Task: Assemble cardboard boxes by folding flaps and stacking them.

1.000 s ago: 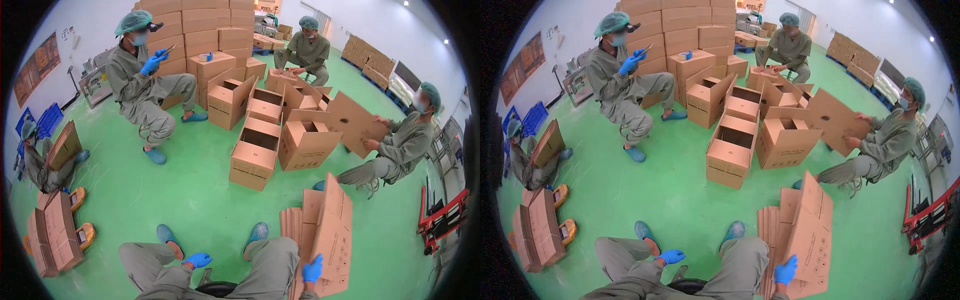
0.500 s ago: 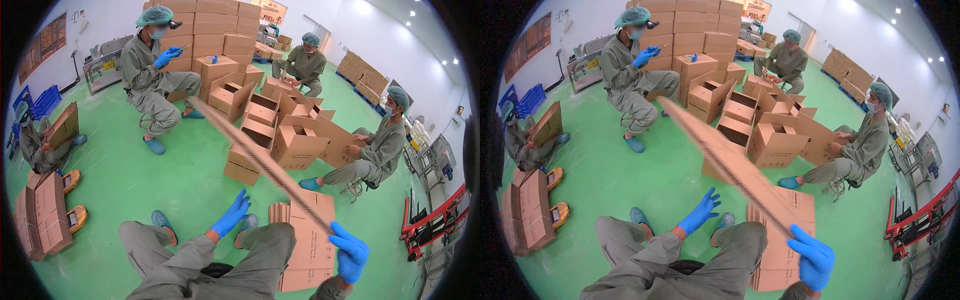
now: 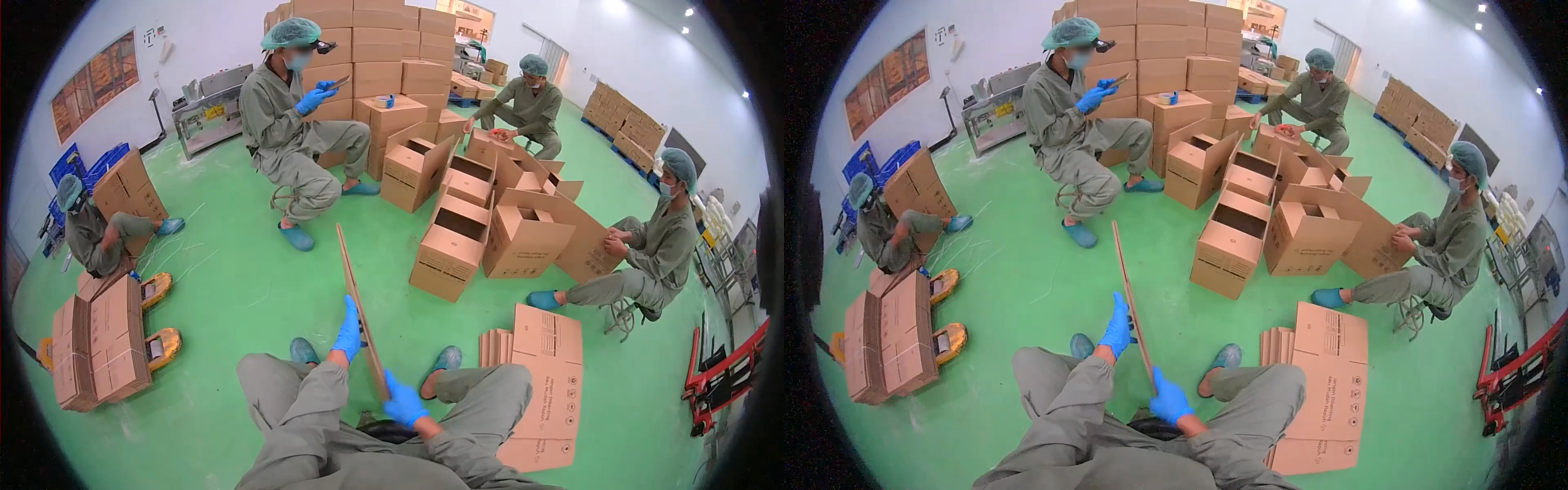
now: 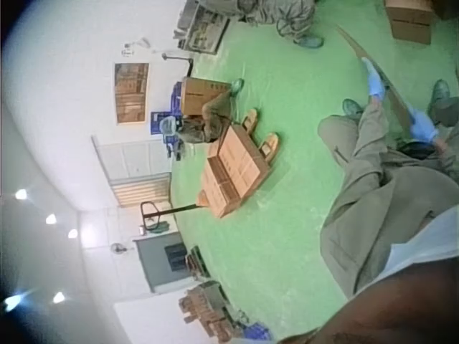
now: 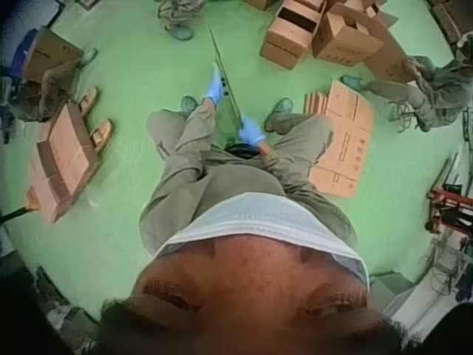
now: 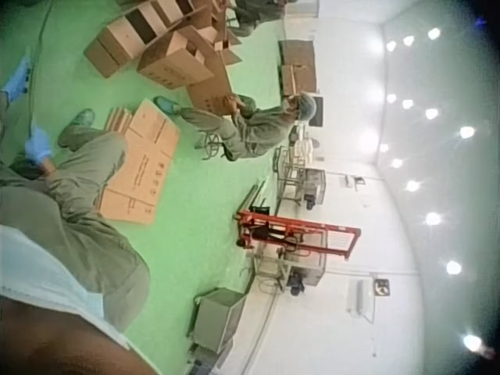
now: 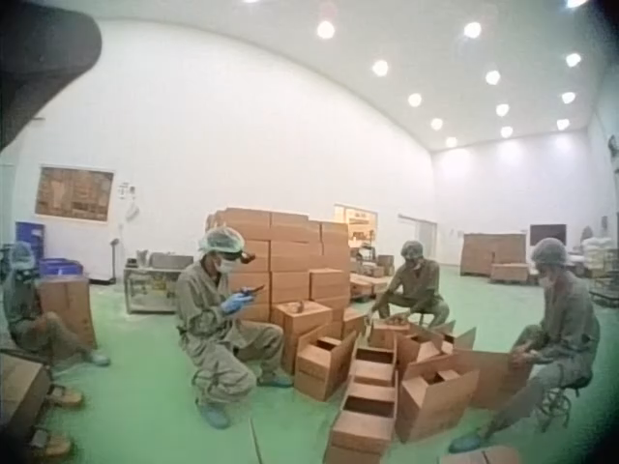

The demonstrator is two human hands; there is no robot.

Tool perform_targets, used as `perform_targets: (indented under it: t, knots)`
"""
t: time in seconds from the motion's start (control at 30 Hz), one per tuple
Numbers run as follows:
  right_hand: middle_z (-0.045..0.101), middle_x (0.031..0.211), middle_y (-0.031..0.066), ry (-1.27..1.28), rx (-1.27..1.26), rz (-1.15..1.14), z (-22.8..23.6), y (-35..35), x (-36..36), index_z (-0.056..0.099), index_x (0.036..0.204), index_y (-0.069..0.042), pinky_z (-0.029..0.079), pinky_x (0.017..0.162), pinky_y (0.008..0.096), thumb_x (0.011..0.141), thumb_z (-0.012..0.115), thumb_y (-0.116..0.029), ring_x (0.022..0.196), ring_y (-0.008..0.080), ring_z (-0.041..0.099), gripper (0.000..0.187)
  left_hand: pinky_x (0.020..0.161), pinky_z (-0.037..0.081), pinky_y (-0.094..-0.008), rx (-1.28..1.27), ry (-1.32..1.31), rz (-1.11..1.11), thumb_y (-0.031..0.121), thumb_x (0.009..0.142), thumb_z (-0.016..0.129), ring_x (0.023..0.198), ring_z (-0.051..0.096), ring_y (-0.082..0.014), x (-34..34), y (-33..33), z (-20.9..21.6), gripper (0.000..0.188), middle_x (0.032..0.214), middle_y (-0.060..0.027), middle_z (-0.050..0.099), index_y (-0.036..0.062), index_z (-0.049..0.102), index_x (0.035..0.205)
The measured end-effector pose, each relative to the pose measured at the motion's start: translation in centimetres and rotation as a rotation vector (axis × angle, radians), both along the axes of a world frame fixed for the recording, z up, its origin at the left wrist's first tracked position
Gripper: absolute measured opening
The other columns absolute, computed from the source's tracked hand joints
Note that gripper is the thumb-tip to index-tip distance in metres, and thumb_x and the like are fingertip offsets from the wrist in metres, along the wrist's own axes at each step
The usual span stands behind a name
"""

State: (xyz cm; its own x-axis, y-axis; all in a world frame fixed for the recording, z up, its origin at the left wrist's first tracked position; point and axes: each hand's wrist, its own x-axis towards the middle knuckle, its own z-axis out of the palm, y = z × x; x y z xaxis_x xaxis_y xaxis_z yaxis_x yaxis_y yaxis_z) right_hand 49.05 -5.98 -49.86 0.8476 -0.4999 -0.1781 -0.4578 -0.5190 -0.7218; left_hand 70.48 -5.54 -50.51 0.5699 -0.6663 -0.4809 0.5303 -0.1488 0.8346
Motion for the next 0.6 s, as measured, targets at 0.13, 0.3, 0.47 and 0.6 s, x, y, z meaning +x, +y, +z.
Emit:
perform_targets:
  t: [0.13,0.3,0.47,0.6]
  knots:
    - [0.053,0.125,0.0278,0.102,0.129,0.186,-1.7,3.8,3.3,0.027,0.145,-0.004,0.044,0.095,0.0427,0.08,0.057,-0.021,0.111,0.0394,0.055,0.073,0.104,0.033,-0.0472,0.331,-0.461,0.206,0.075,0.086,0.023,0.131,0.037,-0.0374,7.4,1.4,-11.1,0.094,0.144,-0.0223,0.037,0.0032,0.023,0.147]
    - [0.048,0.132,0.0262,-0.063,0.182,-0.039,-6.6,-1.7,8.1,0.026,0.143,0.002,0.042,0.098,0.0403,0.084,0.064,-0.038,0.119,0.034,0.052,0.081,0.103,0.035,-0.0454,0.274,-0.52,0.079,0.065,0.091,0.026,0.122,0.043,-0.0461,5.1,-2.1,-9.3,0.084,0.132,-0.0312,0.045,-0.0049,0.036,0.136]
    - [0.039,0.142,0.0227,-0.119,0.711,-0.044,-9.8,-6.2,7.4,0.028,0.142,0.004,0.035,0.106,0.0379,0.082,0.064,-0.052,0.128,0.0349,0.043,0.09,0.098,0.039,-0.0482,0.377,-0.688,0.054,0.056,0.091,0.035,0.115,0.048,-0.0477,5.3,-2.5,-9.8,0.073,0.122,-0.0338,0.051,-0.004,0.041,0.133]
    - [0.047,0.137,0.0187,-0.169,0.375,-0.077,-7.5,-8.3,6.9,0.037,0.14,-0.002,0.039,0.102,0.0366,0.084,0.062,-0.032,0.124,0.0297,0.049,0.069,0.092,0.044,-0.0481,0.471,-0.817,-0.259,0.035,0.083,0.046,0.106,0.054,-0.0462,7.7,2.2,-8.6,0.068,0.117,-0.0323,0.055,-0.0022,0.033,0.139]
